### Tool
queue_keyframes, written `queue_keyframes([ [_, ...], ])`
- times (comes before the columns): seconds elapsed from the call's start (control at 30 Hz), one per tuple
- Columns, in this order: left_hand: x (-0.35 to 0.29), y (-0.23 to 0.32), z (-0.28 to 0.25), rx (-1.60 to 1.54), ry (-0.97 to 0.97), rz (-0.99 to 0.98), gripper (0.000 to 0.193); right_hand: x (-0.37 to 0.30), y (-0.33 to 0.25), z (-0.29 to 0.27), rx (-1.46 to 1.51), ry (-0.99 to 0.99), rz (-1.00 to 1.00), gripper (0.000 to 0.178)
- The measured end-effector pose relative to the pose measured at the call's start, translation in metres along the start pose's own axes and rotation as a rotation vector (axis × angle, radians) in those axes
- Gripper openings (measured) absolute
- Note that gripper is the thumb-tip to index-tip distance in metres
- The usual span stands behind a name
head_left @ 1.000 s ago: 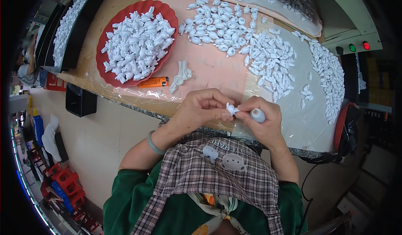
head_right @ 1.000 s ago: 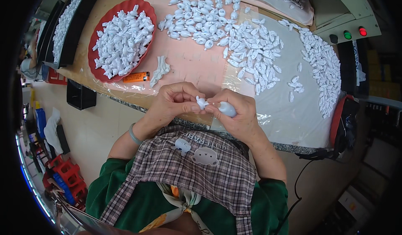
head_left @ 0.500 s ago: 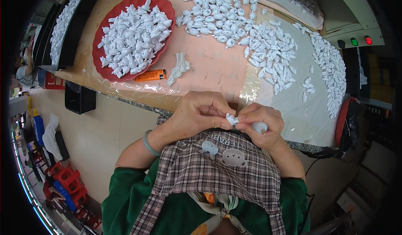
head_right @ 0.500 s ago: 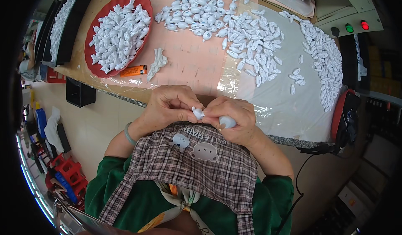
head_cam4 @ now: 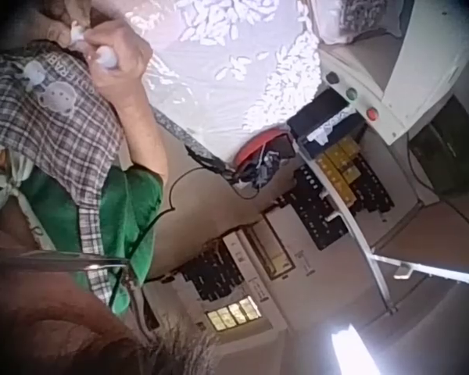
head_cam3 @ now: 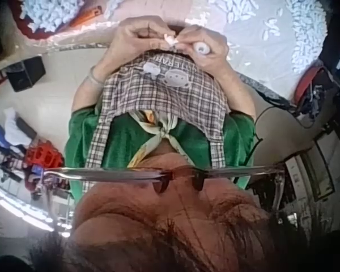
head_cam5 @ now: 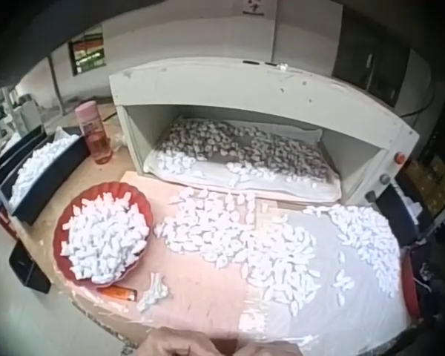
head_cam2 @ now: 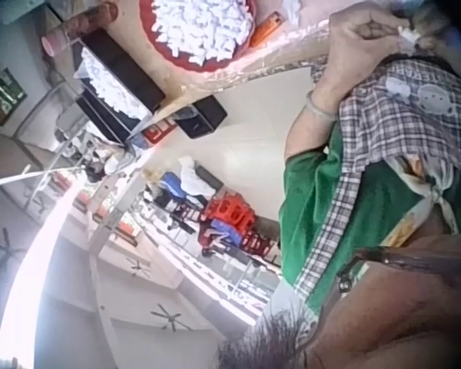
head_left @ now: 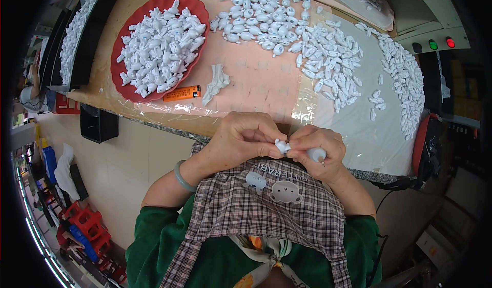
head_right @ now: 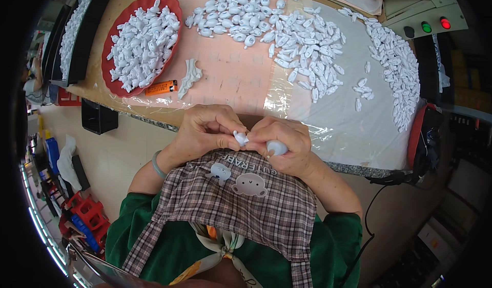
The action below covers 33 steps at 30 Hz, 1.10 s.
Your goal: Assembling small white plastic components using a glue bottle at a factory workstation.
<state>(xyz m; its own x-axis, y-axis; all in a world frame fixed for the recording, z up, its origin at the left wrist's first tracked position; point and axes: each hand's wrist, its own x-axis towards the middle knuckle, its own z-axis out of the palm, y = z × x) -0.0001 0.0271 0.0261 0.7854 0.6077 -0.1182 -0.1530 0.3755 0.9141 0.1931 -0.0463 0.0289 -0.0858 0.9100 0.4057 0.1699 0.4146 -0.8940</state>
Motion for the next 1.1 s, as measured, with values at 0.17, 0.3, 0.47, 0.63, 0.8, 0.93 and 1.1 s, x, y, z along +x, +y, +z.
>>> queue_keyframes([
  [0.17, 0.001, -0.002, -0.001, -0.015, 0.004, -0.001, 0.021, -0.001, 0.002, 0.001, 0.008, 0.013, 0.006, 0.02],
  [0.3, 0.002, -0.005, -0.005, 0.019, 0.002, 0.012, 0.023, 0.0, 0.006, 0.001, -0.007, 0.021, -0.005, 0.021],
  [0.47, 0.005, -0.001, -0.012, 0.077, 0.001, 0.084, 0.023, 0.004, 0.012, 0.001, -0.104, 0.004, -0.063, 0.02],
  [0.63, 0.006, 0.001, -0.018, 0.112, 0.017, 0.132, 0.024, 0.012, 0.01, 0.005, -0.163, 0.013, -0.016, 0.031],
  [0.8, 0.0, 0.02, -0.032, 0.415, 0.167, 0.191, 0.023, 0.002, 0.016, -0.003, -0.103, 0.068, 0.118, 0.036],
  [0.93, -0.005, 0.056, -0.07, 0.826, 0.579, 0.511, 0.021, -0.001, 0.019, -0.011, -0.283, 0.039, 0.095, 0.03],
  [1.1, -0.005, 0.085, -0.106, 1.417, 0.828, 0.554, 0.028, -0.003, 0.021, -0.014, -0.322, 0.018, 0.064, 0.032],
])
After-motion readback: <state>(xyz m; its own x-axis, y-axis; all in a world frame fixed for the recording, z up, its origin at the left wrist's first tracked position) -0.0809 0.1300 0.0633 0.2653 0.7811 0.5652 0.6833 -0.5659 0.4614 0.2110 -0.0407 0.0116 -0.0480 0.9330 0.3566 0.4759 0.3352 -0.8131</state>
